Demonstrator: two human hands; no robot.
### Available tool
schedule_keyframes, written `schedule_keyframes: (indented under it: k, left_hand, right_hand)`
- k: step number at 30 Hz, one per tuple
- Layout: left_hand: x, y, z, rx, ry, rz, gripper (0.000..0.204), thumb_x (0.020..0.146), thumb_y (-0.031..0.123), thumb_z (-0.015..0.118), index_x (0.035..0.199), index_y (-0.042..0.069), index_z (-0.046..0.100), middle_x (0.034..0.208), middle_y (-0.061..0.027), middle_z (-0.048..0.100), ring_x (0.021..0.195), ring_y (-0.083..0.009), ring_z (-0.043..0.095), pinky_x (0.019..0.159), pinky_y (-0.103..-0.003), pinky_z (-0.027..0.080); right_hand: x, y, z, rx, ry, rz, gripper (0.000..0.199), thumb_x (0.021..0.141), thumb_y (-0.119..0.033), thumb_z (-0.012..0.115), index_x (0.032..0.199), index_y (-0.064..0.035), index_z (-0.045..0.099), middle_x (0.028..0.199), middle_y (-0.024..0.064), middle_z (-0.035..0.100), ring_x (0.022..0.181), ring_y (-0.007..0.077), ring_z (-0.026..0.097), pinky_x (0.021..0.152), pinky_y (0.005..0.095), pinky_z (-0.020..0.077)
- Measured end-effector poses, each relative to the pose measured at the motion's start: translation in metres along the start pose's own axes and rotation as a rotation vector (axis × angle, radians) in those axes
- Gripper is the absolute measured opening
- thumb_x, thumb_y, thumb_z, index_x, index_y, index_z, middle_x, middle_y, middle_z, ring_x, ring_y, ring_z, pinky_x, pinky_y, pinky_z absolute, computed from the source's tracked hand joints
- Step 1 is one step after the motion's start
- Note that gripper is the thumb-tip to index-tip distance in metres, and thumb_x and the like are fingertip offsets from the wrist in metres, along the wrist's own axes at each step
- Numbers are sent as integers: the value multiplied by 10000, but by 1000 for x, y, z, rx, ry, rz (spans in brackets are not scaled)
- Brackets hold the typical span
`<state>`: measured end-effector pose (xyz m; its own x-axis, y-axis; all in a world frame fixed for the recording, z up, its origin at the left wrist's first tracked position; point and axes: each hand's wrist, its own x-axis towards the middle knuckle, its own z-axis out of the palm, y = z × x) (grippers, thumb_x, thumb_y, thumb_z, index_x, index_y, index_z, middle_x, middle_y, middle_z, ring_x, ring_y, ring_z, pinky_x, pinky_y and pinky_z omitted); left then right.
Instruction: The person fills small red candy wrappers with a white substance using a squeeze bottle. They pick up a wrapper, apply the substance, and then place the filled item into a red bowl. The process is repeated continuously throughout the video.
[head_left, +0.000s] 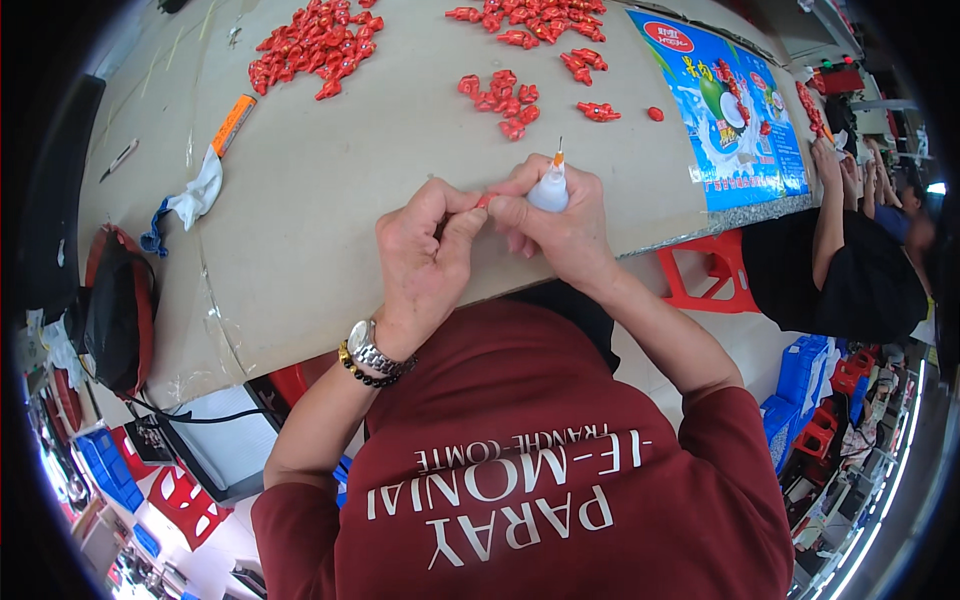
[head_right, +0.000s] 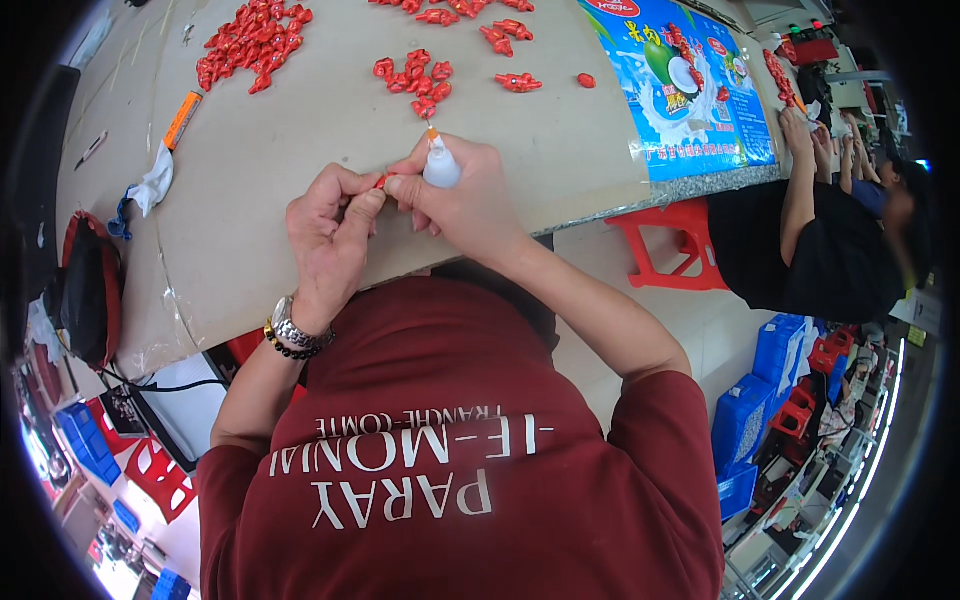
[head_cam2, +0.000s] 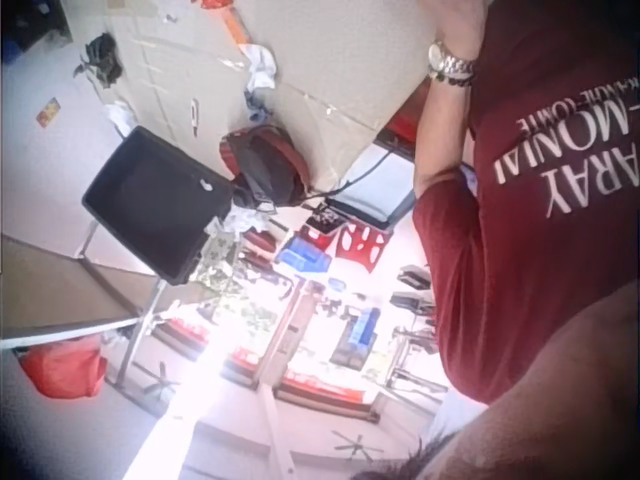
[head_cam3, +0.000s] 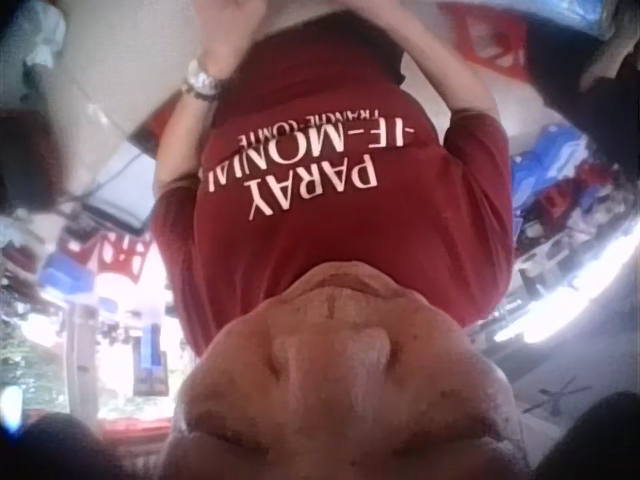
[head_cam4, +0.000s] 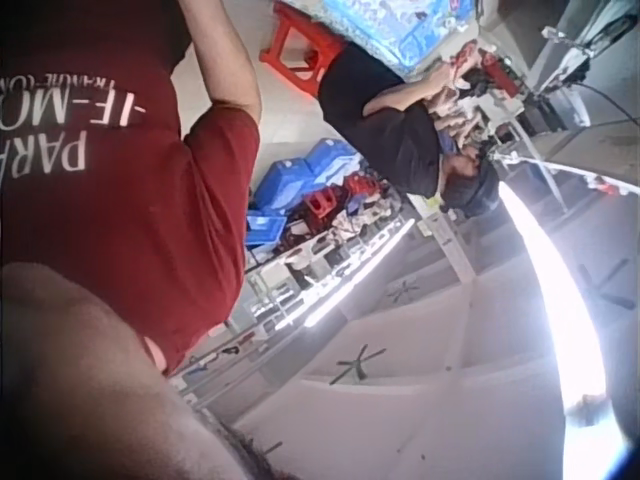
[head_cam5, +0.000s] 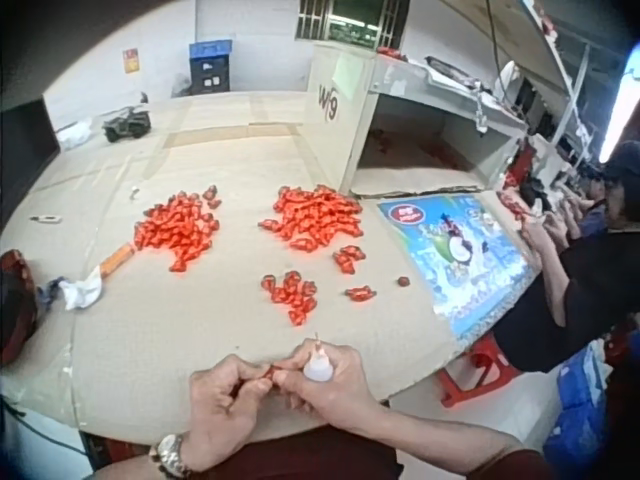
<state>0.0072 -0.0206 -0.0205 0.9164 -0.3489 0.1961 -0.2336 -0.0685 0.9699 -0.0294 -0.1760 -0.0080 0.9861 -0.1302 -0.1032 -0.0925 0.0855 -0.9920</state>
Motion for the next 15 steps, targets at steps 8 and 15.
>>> schedule_keyframes:
  k: [8,15]
  left_hand:
    - [-2,-3,1,6,-20,98,33,889,3,589,863,-14,601,668,13,554,556,-24,468,495,-184,381]
    - [3,3,-2,-253,-19,-92,59,909,42,577,907,-12,600,686,-1,593,569,-29,491,506,-195,398]
  right_hand:
    - [-1,2,0,51,-14,-32,98,840,-80,670,846,1,615,644,38,604,484,66,549,405,196,416]
    - [1,0,0,144,-13,-26,178,846,-64,652,1004,16,632,670,47,609,498,70,549,420,195,420]
